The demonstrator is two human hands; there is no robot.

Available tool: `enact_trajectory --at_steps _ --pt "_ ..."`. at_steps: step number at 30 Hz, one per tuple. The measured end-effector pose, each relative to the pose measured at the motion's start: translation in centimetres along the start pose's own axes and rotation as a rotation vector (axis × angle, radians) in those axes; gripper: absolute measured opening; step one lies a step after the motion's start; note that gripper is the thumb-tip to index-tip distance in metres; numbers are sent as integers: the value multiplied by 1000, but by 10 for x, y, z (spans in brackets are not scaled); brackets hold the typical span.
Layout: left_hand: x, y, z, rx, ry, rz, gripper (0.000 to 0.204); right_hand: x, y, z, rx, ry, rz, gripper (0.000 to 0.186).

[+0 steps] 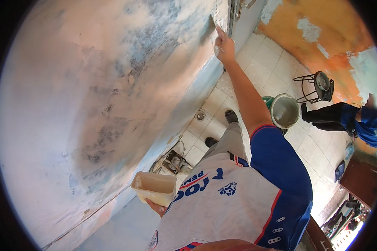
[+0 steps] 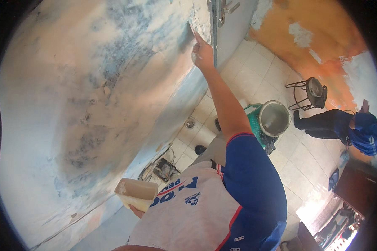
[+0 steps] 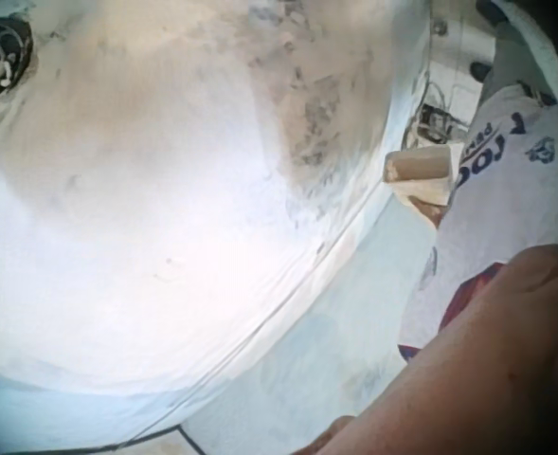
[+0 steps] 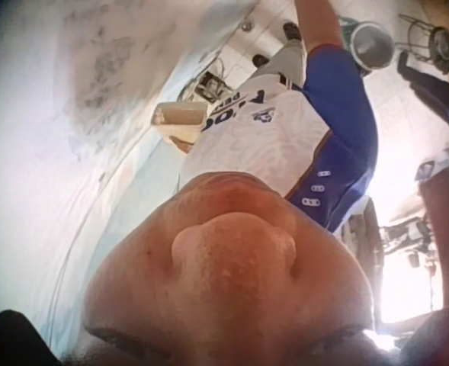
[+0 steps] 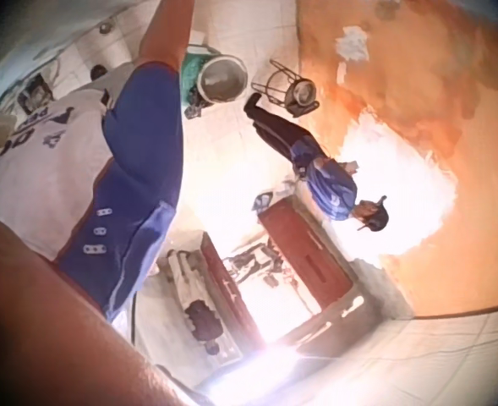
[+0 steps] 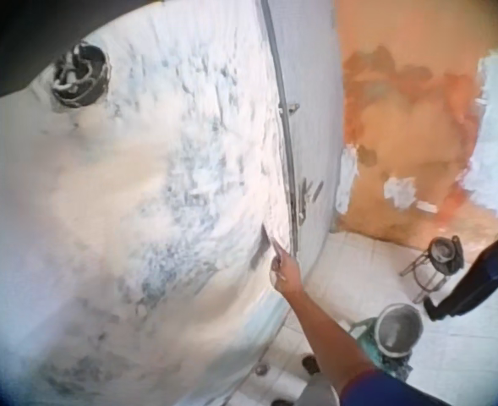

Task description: The person applies plaster to a wall using a hand-held spreader tool. The person repeatedly scrapes the tool into a small container of plaster, then spreads the material onto the wall surface with upward and downward strokes, covering various sections of the wall.

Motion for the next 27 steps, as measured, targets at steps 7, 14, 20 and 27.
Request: enact_trajectory --at_steps 7,14,20,27 --pt "-7 1 18 42 -7 0 81 17 -5 11 -162 21 -116 52" --pt "1 2 13 24 2 -17 82 4 33 3 -351 -35 231 49" --pt "8 -10 20 22 8 -33 82 45 -20 -9 -156 -63 -102 50" --pt "13 -21 24 28 -1 -50 82 13 -12 -9 -230 37 -29 47"
Point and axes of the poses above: each hand's wrist, its own z-axis towards the middle knuckle, its own y-axis out of the back of the hand, x = y × z, the point moved 6 cm from there along z, towards the middle knuckle, and after that the axes turned 5 degrees about x, right-handed, at the moved point
